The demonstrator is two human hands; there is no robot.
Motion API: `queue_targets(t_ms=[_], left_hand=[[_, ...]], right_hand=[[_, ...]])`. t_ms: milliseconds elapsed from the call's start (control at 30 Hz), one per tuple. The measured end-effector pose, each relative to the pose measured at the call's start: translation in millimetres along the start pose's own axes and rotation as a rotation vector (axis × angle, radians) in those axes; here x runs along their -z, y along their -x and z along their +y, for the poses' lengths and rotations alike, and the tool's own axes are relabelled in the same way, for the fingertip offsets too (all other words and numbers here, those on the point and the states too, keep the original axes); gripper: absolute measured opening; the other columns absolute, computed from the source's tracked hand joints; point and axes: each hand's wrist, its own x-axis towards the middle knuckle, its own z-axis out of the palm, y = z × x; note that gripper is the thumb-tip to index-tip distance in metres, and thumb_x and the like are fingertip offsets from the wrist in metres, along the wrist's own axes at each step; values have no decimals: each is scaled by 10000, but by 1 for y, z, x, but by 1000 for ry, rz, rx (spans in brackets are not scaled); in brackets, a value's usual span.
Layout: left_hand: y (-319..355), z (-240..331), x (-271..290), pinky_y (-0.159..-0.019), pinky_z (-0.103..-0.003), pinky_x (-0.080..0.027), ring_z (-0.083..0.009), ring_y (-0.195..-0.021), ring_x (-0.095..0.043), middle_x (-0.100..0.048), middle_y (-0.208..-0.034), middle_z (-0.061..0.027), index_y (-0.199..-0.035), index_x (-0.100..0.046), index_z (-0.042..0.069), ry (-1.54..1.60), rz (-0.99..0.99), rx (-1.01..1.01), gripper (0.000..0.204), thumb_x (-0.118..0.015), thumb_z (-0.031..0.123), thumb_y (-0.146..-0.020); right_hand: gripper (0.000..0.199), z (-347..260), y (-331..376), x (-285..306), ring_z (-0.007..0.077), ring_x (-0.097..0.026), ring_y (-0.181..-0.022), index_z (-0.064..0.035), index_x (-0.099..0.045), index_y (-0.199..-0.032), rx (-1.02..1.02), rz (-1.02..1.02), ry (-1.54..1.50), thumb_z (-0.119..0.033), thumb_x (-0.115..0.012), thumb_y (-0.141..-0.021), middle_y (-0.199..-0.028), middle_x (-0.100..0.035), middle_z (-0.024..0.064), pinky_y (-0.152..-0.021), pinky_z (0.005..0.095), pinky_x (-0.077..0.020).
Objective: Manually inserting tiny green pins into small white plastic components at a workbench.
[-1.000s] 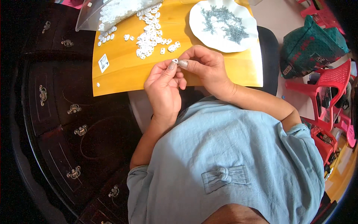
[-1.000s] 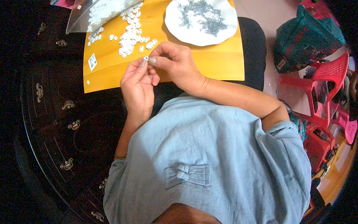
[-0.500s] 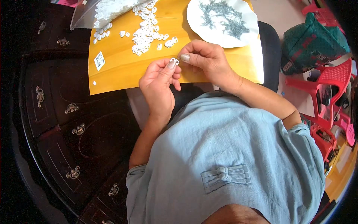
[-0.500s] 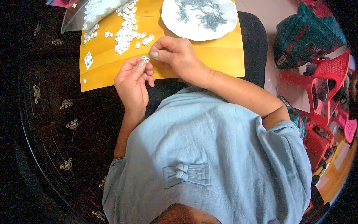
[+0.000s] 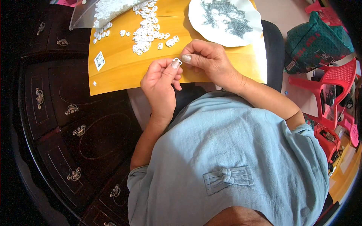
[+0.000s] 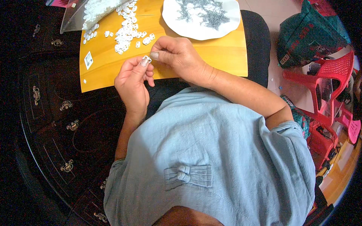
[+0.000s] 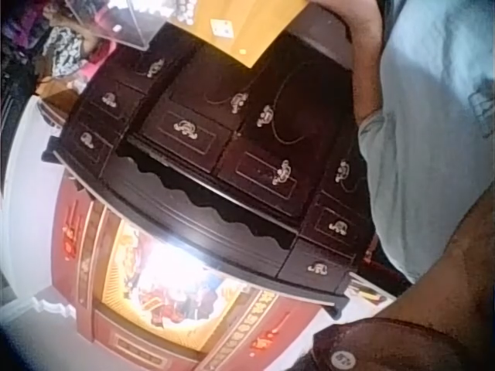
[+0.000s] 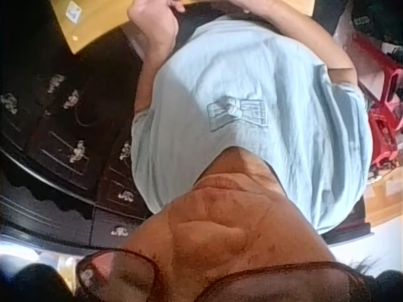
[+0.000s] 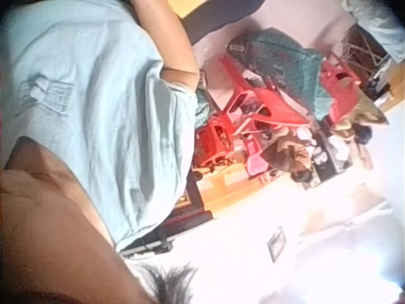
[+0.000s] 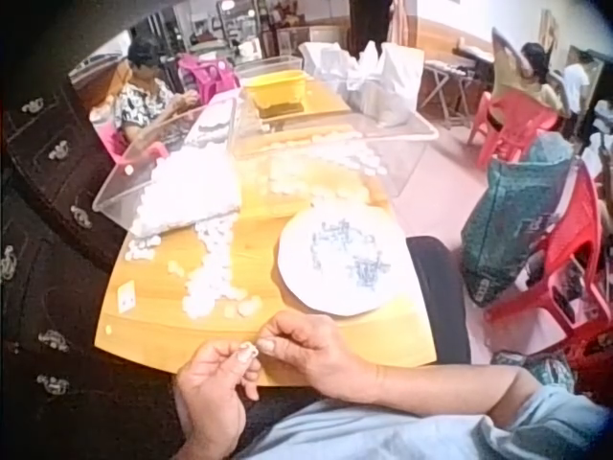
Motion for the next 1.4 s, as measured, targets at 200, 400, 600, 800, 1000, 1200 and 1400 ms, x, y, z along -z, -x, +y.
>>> queue_targets(t_ms=[200, 400, 600, 800, 1000, 1200, 1400], left_hand=[[0, -3, 1, -487, -208, -430, -91, -613, -542, -626, -775, -73, -967, -612, -39, -69, -9, -34, 113, -614, 64, -920], [4, -6, -4, -493, -167, -386, -37, -588, -471, -571, -755, -13, -905, -581, 13, -36, -7, -71, 26, -591, 21, -927], [2, -14, 7, -487, -176, -384, -42, -579, -467, -565, -752, -23, -903, -569, 12, -10, 19, -111, 31, -565, -5, -929], [-1, -11, 16, -469, -186, -400, -56, -573, -484, -583, -762, -40, -930, -581, -4, 47, 53, -17, 40, -567, 31, -943], [0, -5, 18, -464, -181, -402, -52, -581, -489, -585, -768, -34, -930, -586, -1, 40, 22, 24, 56, -574, 50, -949], [-1, -6, 19, -473, -173, -403, -39, -593, -486, -580, -763, -14, -924, -590, 21, -10, -26, 42, 38, -584, 51, -947], [0, -16, 23, -478, -165, -391, -36, -600, -485, -558, -727, 5, -899, -578, 40, -86, -26, -48, 47, -562, 24, -940]], right_hand=[[137, 0, 1, 2, 63, -524, -720, 3, -607, -915, 12, -15, 60, -128, -610, -952, -782, -593, -4, -648, 214, -454], [112, -5, -1, -6, 68, -539, -708, 14, -608, -888, 140, 6, 243, -91, -626, -921, -762, -608, 27, -626, 233, -449], [97, 2, -1, -14, 77, -535, -715, 9, -620, -894, 154, -1, 255, -85, -623, -920, -742, -604, 36, -632, 246, -445], [104, 0, 0, -18, 86, -550, -744, 12, -620, -949, 122, 10, 224, -90, -614, -933, -824, -633, 37, -652, 249, -459], [105, -5, -2, -18, 82, -549, -717, 11, -618, -948, 111, 1, 282, -88, -636, -919, -795, -632, 37, -643, 247, -465], [94, -2, -4, -16, 80, -546, -663, 9, -617, -893, 155, 13, 378, -79, -648, -903, -717, -614, 37, -603, 244, -460], [92, -5, 1, -24, 67, -542, -668, 1, -620, -863, 44, -8, 344, -77, -652, -901, -722, -622, 34, -602, 242, -458]])
